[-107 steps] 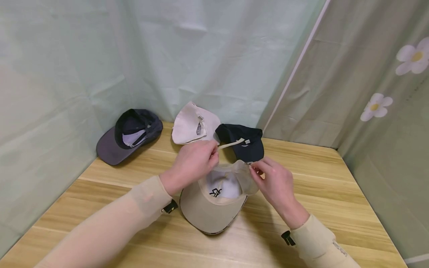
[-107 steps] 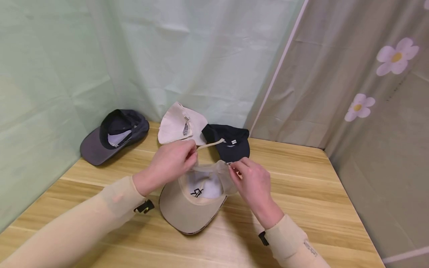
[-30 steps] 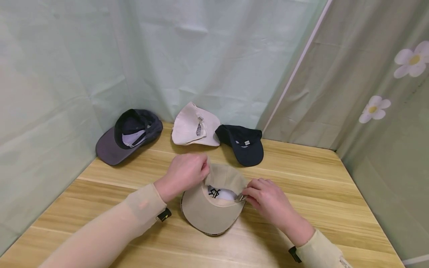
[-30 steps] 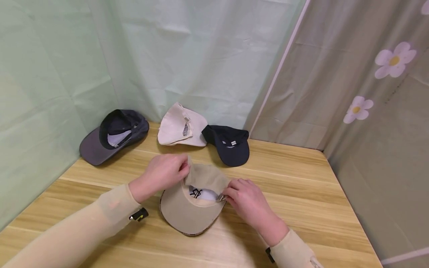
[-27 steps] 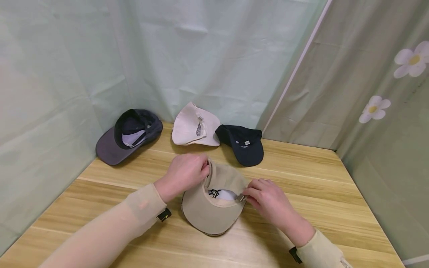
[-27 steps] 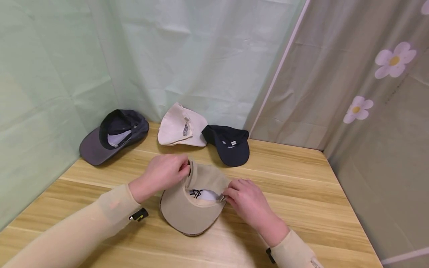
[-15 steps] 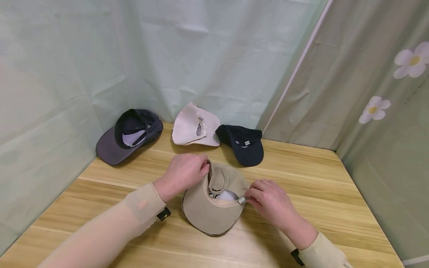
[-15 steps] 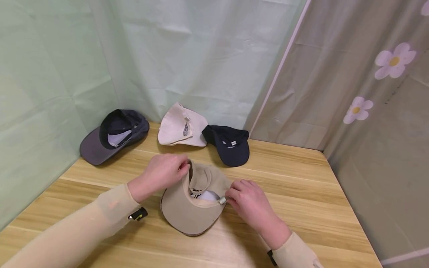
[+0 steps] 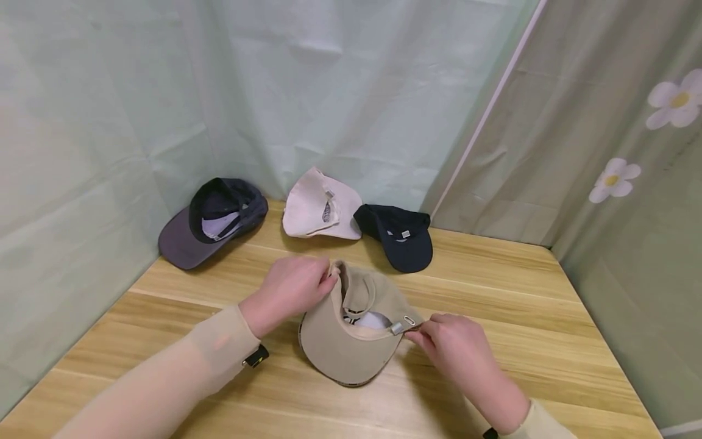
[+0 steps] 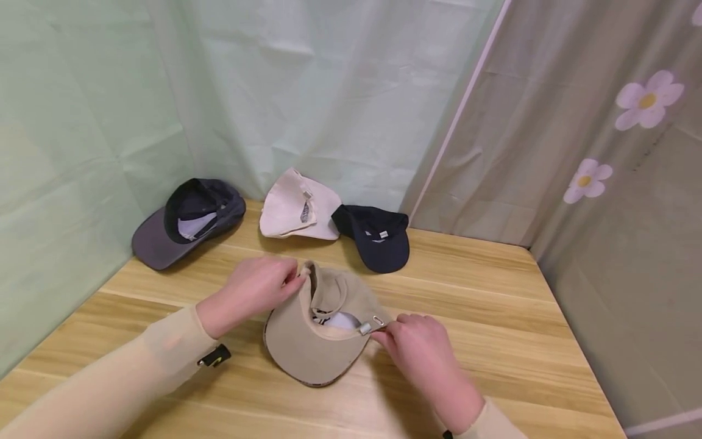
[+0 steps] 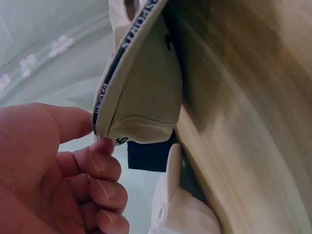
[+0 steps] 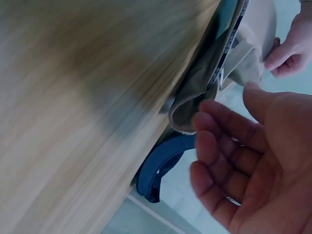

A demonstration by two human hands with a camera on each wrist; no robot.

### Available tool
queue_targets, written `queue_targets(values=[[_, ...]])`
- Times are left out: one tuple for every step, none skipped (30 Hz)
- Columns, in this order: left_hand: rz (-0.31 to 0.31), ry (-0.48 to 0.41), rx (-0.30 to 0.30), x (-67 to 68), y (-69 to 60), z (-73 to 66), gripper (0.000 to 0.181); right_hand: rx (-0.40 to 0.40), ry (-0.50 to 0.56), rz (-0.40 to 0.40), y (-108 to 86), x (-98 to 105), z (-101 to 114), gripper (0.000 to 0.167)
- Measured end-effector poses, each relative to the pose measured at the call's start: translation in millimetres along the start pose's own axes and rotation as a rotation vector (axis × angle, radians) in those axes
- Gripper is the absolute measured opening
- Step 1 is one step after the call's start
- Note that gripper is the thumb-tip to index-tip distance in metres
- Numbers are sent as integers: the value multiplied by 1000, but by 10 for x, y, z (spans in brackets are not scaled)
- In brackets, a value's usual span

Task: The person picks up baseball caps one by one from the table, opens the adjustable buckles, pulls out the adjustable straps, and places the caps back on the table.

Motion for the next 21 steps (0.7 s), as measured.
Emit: queue_targets(values=[[4,1,0,3,-8,1,44,-18,-6,18,-10,-5,6,34],[9,6,-2,8,-16,0,45,-35,-10,46,-18,-12,13,38],[15,10,0,9,-21,1,46,-49,-9,75,-25,-23,21,41],[23,11,5,8,-24,2,46,-62,-6,102,-31,-32,30,45],[31,13,10,5,-27,4,47,-77,1,134,-35,-43,38,47],[37,17,14,3,-28,4,46,-89,9,160,-37,-52,48,48],[44,21,16,0,-28,2,46,-99,17,179,-40,-60,56,50],[50,24,17,-7,-27,3,46,-110,27,196,-40,-64,64,51],[57,26,21,-14,-24,4,46,-119,35,207,-41,-70,71,51],[60,28,21,-17,-23,3,45,-128,41,218,-42,-75,78,53],[62,33,19,-21,-23,2,45,-137,46,228,-42,-81,85,53],[65,37,17,-22,-24,0,45,-144,50,238,-43,-86,93,53],[66,40,14,-23,-26,-2,45,-153,54,246,-45,-93,99,53],[67,42,12,-21,-28,-3,45,-160,59,254,-47,-99,105,53],[65,43,6,-19,-32,-6,45,-170,62,262,-49,-105,109,53],[64,44,2,-18,-35,-9,45,-179,65,268,-53,-111,113,53],[63,43,-1,-17,-38,-11,44,-189,70,273,-54,-113,116,53],[61,41,-4,-14,-41,-14,44,-199,74,277,-57,-114,118,53],[59,40,-7,-12,-43,-16,44,-206,80,275,-59,-114,118,53],[58,38,-7,-10,-44,-19,45,-216,87,280,-60,-112,119,53],[57,36,-8,-7,-46,-21,46,-224,98,281,-60,-112,117,53]])
Point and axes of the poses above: each hand's wrist, its own y-axis towards the middle knuckle, its own x-axis out of the back of the hand, z = x × y, the point moved 4 cm from there along y, towards the middle knuckle, and after that the axes turned 5 degrees about -z, right-handed, at the moved point
